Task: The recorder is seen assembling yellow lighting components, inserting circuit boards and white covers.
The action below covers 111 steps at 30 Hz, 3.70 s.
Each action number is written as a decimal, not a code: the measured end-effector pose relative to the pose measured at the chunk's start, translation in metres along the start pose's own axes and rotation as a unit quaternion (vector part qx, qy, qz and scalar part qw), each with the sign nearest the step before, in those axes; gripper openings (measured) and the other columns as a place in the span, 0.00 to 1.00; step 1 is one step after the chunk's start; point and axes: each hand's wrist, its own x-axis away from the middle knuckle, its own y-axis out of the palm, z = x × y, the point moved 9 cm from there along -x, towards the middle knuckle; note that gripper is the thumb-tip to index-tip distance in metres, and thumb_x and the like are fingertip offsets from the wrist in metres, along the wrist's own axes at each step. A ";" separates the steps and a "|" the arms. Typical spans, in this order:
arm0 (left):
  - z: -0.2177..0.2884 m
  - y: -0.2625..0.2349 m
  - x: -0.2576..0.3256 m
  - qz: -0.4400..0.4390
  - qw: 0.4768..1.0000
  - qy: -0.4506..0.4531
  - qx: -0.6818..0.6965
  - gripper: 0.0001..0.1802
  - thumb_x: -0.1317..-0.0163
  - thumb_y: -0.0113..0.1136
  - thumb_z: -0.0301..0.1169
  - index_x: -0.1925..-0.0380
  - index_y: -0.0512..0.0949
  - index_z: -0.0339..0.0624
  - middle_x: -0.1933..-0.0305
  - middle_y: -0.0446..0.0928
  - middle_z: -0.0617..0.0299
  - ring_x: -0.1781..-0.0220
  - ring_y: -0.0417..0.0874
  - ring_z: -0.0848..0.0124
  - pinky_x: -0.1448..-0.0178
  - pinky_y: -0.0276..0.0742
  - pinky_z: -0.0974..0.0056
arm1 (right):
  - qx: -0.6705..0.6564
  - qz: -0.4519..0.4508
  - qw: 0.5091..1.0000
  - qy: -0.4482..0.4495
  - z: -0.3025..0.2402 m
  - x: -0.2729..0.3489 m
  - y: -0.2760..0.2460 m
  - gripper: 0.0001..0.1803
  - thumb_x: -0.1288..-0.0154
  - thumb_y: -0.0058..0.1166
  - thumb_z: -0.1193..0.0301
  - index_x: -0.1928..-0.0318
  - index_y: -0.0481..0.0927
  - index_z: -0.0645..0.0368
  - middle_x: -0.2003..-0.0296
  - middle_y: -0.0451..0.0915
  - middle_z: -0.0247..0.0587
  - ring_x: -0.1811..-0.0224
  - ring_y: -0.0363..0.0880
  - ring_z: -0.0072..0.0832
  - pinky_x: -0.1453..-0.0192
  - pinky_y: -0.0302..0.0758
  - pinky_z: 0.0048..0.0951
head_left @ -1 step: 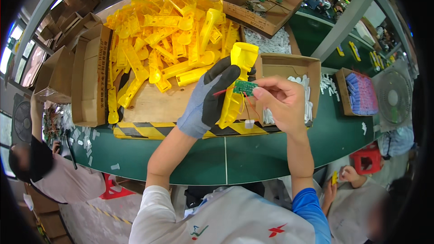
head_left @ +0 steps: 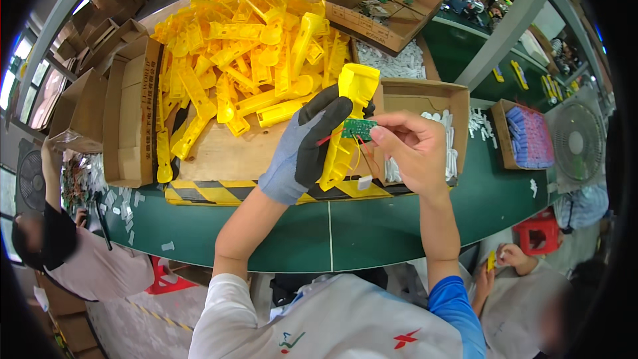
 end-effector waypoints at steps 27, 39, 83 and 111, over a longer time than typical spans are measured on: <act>-0.026 -0.003 0.008 0.048 0.983 -0.089 0.152 0.22 0.31 0.58 0.41 0.43 0.72 0.40 0.53 0.80 0.56 0.56 0.84 0.67 0.54 0.81 0.64 | -0.038 0.065 0.996 -0.042 -0.003 0.001 -0.011 0.09 0.36 0.63 0.78 0.57 0.83 0.69 0.67 0.84 0.39 0.69 0.81 0.16 0.63 0.79 0.17; -0.030 0.002 0.007 0.031 0.984 -0.124 0.125 0.24 0.31 0.56 0.46 0.44 0.72 0.40 0.54 0.79 0.59 0.58 0.83 0.69 0.55 0.80 0.66 | -0.007 0.062 0.998 -0.028 -0.006 0.006 -0.011 0.08 0.36 0.63 0.78 0.57 0.84 0.69 0.68 0.84 0.39 0.69 0.81 0.17 0.63 0.80 0.18; -0.006 -0.006 0.007 0.114 0.974 0.071 -0.180 0.16 0.27 0.50 0.31 0.44 0.73 0.36 0.56 0.79 0.62 0.61 0.81 0.76 0.56 0.79 0.68 | -0.123 0.093 0.988 -0.029 0.016 -0.012 -0.001 0.22 0.33 0.61 0.71 0.42 0.72 0.67 0.54 0.80 0.42 0.53 0.78 0.22 0.44 0.76 0.25; -0.008 -0.003 -0.009 0.039 0.994 0.013 -0.104 0.15 0.31 0.57 0.31 0.49 0.69 0.41 0.63 0.77 0.58 0.72 0.83 0.68 0.70 0.80 0.65 | 0.537 0.124 0.833 0.043 0.055 0.036 -0.123 0.11 0.42 0.65 0.69 0.59 0.86 0.58 0.61 0.84 0.42 0.61 0.84 0.34 0.57 0.78 0.33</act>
